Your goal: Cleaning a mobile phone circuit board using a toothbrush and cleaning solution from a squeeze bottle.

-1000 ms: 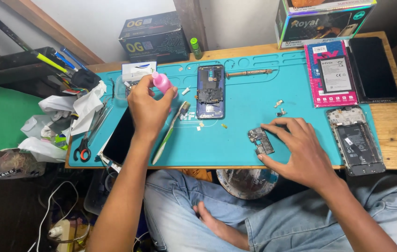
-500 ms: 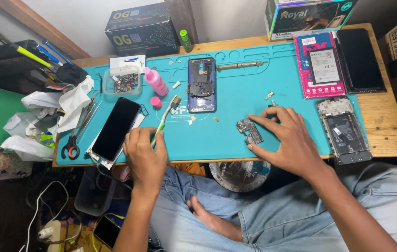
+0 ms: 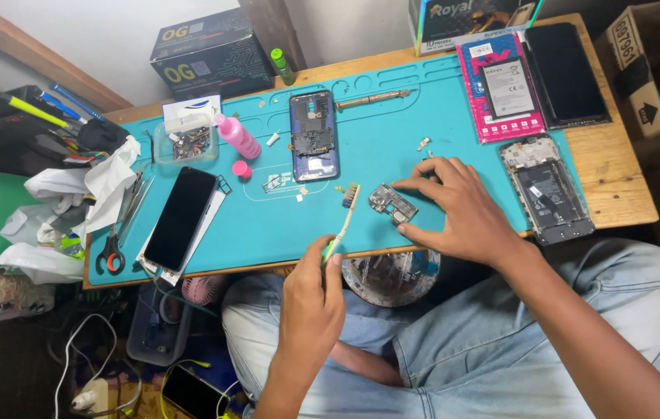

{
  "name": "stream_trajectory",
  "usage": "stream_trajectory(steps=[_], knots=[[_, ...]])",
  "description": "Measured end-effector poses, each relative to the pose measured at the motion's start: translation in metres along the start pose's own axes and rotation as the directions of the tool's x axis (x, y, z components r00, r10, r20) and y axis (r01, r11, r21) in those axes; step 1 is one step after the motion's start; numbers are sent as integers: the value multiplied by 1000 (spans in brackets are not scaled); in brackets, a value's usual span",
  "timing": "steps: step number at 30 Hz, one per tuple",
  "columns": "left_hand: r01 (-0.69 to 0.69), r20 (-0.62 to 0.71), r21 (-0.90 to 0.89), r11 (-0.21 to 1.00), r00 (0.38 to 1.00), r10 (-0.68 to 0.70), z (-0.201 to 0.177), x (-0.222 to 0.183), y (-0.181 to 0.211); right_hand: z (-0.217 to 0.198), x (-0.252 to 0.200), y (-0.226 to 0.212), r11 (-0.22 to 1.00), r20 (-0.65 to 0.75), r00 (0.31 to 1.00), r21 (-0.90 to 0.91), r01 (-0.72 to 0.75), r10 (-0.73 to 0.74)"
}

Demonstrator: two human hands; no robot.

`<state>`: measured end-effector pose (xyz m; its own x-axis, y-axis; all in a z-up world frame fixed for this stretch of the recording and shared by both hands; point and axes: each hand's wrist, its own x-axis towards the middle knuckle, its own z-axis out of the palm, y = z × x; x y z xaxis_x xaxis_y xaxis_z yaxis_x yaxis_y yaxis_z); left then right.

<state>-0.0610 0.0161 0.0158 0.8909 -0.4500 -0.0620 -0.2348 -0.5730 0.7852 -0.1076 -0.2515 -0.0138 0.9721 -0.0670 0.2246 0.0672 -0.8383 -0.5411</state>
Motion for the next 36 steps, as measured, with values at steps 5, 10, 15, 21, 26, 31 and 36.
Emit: stream_trajectory(steps=[5, 10, 15, 21, 26, 31, 36], knots=[[-157, 7, 68, 985, 988, 157, 6, 7, -5, 0, -2, 2, 1000, -25, 1000, 23, 6, -5], [-195, -14, 102, 975, 980, 198, 6, 12, -2, 0, -2, 2, 1000, -32, 999, 31, 5, -4], [-350, -51, 127, 928, 932, 359, 11, 27, -5, -1, -3, 2, 996, -96, 995, 87, 17, -9], [-402, -1, 212, 891, 912, 411, 10, 27, -11, -1, -1, 3, 992, -120, 993, 124, 29, -14], [-413, -19, 239, 879, 903, 429, 21, 22, -16, -3, -1, 2, 993, -124, 992, 115, 23, -9], [-371, -67, 217, 903, 917, 393, 21, 18, -19, -3, -1, 1, 992, -121, 993, 122, 18, -3], [-362, -104, 273, 892, 910, 401, 20, 20, -28, -2, -1, -1, 993, -124, 992, 119, 20, -5]])
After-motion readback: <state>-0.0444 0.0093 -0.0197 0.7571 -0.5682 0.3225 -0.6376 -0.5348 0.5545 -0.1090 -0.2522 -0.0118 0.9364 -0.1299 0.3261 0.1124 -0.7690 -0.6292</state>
